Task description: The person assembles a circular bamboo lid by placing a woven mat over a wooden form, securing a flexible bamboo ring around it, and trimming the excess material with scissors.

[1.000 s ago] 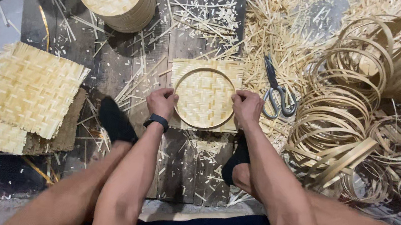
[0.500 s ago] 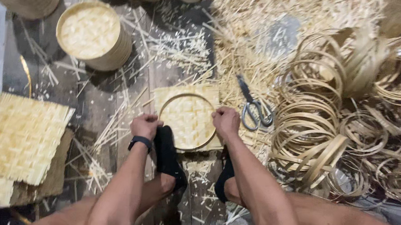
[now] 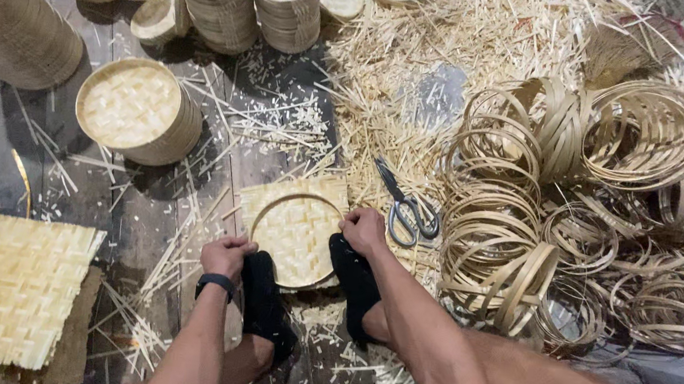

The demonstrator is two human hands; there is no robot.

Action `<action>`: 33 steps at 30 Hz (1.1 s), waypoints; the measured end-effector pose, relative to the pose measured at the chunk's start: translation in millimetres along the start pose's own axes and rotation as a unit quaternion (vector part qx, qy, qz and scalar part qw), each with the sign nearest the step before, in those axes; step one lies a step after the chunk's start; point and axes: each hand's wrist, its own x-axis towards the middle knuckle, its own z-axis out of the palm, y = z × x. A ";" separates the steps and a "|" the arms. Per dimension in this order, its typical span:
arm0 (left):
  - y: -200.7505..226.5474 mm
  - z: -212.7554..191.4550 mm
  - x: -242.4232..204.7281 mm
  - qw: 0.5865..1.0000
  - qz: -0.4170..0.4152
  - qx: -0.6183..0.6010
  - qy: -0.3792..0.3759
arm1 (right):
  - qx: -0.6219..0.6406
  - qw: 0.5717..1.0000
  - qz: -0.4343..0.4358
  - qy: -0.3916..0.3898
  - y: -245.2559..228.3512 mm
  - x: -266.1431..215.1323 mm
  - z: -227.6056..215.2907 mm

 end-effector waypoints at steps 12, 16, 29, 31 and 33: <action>118.9 1.4 -14.5 0.932 0.302 0.197 0.042 | -0.298 0.878 -0.249 -0.278 -126.0 -67.0 -23.1; 156.1 26.3 -10.2 0.850 0.489 0.194 -0.031 | -0.433 0.768 -0.414 -0.224 -121.5 -107.0 -2.0; 165.4 40.3 -13.9 0.928 0.334 0.156 -0.056 | -0.388 0.761 -0.511 -0.101 -79.0 -100.4 21.9; 160.3 40.1 -16.4 0.930 0.328 0.153 -0.056 | -0.388 0.758 -0.516 -0.089 -75.4 -103.2 23.6; 158.4 41.9 -15.3 0.940 0.300 0.147 -0.066 | -0.371 0.763 -0.519 -0.105 -72.8 -102.4 22.9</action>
